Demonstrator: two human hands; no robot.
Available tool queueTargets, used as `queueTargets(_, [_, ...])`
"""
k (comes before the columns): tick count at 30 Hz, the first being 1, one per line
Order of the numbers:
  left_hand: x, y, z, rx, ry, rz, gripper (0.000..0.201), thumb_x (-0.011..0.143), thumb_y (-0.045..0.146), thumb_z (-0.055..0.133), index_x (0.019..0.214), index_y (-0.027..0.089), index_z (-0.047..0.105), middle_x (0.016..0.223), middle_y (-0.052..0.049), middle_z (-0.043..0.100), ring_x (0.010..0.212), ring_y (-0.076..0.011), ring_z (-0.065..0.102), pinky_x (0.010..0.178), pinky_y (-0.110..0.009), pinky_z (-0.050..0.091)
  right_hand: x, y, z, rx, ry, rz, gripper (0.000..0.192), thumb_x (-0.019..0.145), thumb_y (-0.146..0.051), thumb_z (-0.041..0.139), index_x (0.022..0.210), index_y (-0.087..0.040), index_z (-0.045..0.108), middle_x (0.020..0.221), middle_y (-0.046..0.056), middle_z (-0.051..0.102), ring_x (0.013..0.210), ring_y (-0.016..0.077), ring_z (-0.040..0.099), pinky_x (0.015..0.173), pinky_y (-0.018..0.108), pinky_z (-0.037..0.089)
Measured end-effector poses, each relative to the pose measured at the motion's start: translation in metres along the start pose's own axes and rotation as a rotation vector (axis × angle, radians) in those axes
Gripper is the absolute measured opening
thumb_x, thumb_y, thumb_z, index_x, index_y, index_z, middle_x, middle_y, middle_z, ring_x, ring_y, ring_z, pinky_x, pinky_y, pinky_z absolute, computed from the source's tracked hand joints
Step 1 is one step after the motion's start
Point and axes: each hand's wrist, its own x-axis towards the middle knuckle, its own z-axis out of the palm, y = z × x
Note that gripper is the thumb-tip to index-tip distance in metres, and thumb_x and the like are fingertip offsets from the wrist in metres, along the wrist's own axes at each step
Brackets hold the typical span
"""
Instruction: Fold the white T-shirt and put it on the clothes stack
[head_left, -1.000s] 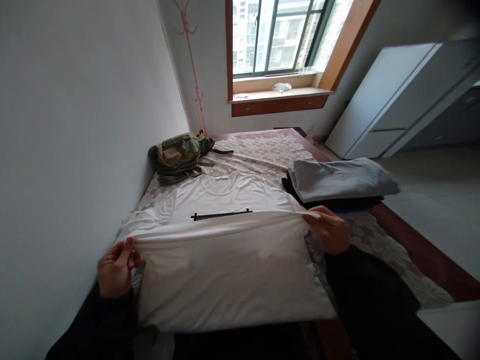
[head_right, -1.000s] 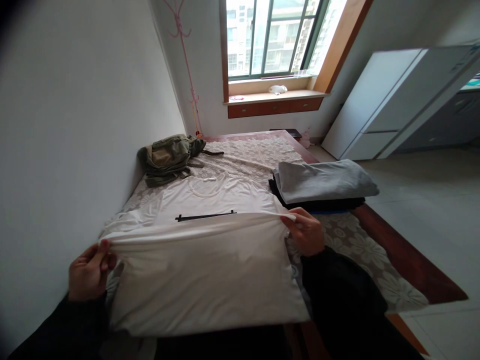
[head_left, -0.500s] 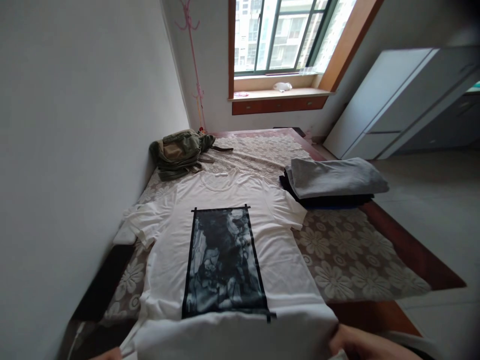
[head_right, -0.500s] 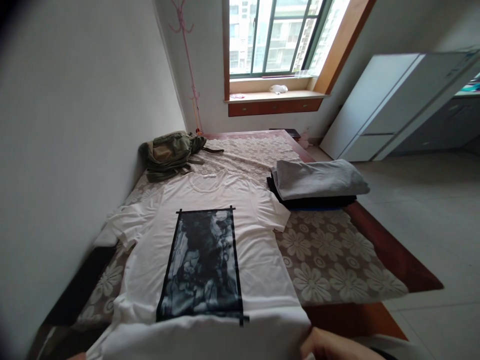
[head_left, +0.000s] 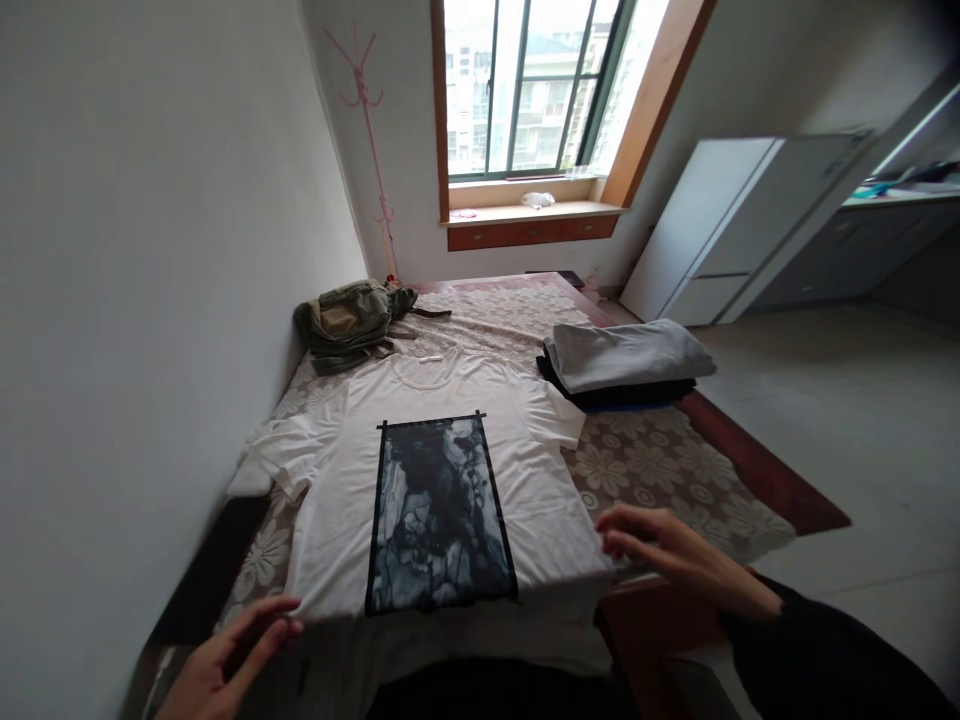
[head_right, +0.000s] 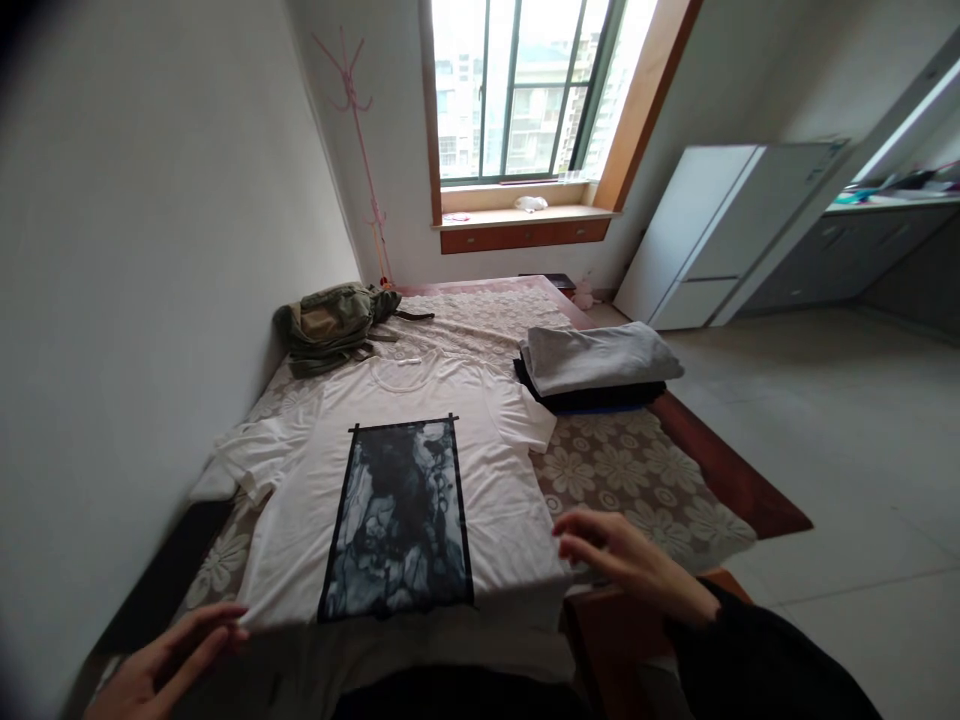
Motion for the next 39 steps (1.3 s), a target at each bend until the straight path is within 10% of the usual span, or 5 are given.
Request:
queueTargets(9, [0.042, 0.164, 0.14, 0.427, -0.484, 0.839, 0.032, 0.098, 0.039, 0.057, 0.126, 0.027, 0.067, 0.132, -0.005, 0.068, 0.123, -0.0223, 0.063, 0.11, -0.035, 0.048, 0.125, 0.019, -0.038, -0.709, 0.537, 0.227, 0.042, 0.094, -0.048, 0.057, 0.123, -0.017, 0.064, 0.116, 0.016, 0.073, 0.103, 0.031, 0.07, 0.083, 0.036, 0.049])
queueTargets(19, [0.147, 0.203, 0.304, 0.769, -0.338, 1.133, 0.062, 0.094, 0.059, 0.056, 0.144, 0.022, 0.049, 0.162, -0.016, 0.037, 0.151, -0.0399, 0.029, 0.119, -0.067, 0.025, 0.157, 0.026, -0.039, -0.787, 0.614, 0.153, 0.018, 0.093, -0.034, 0.053, 0.087, -0.022, 0.066, 0.096, 0.007, 0.073, 0.084, 0.021, 0.067, 0.069, 0.029, 0.038])
queueTargets(28, [0.168, 0.187, 0.316, 0.378, -0.464, 1.155, 0.049, 0.086, 0.041, 0.071, 0.13, 0.022, 0.061, 0.159, -0.015, 0.042, 0.151, -0.0367, 0.03, 0.124, -0.064, 0.014, 0.212, -0.019, -0.047, -0.115, 0.606, -0.195, 0.043, 0.089, -0.049, 0.056, 0.059, -0.022, 0.04, 0.057, -0.005, 0.039, 0.055, 0.0111, 0.04, 0.053, 0.026, 0.03])
queueTargets(35, [0.217, 0.2, 0.309, -0.784, -0.4, 0.235, 0.034, 0.086, 0.045, 0.07, 0.099, 0.02, 0.05, 0.091, -0.006, 0.067, 0.082, -0.0216, 0.069, 0.078, -0.038, 0.058, 0.23, -0.035, -0.019, 0.506, -0.012, -0.22, 0.037, 0.085, -0.055, 0.068, 0.089, -0.018, 0.064, 0.12, 0.011, 0.067, 0.077, 0.0167, 0.067, 0.062, 0.028, 0.054])
queueTargets(39, [0.229, 0.199, 0.304, -0.86, -0.385, 0.176, 0.061, 0.081, 0.043, 0.078, 0.122, 0.022, 0.038, 0.103, -0.007, 0.066, 0.08, -0.0175, 0.068, 0.071, -0.03, 0.056, 0.232, -0.014, -0.011, 0.631, 0.062, -0.241, 0.035, 0.086, -0.053, 0.069, 0.095, -0.02, 0.064, 0.121, 0.011, 0.068, 0.084, 0.0174, 0.068, 0.068, 0.03, 0.055])
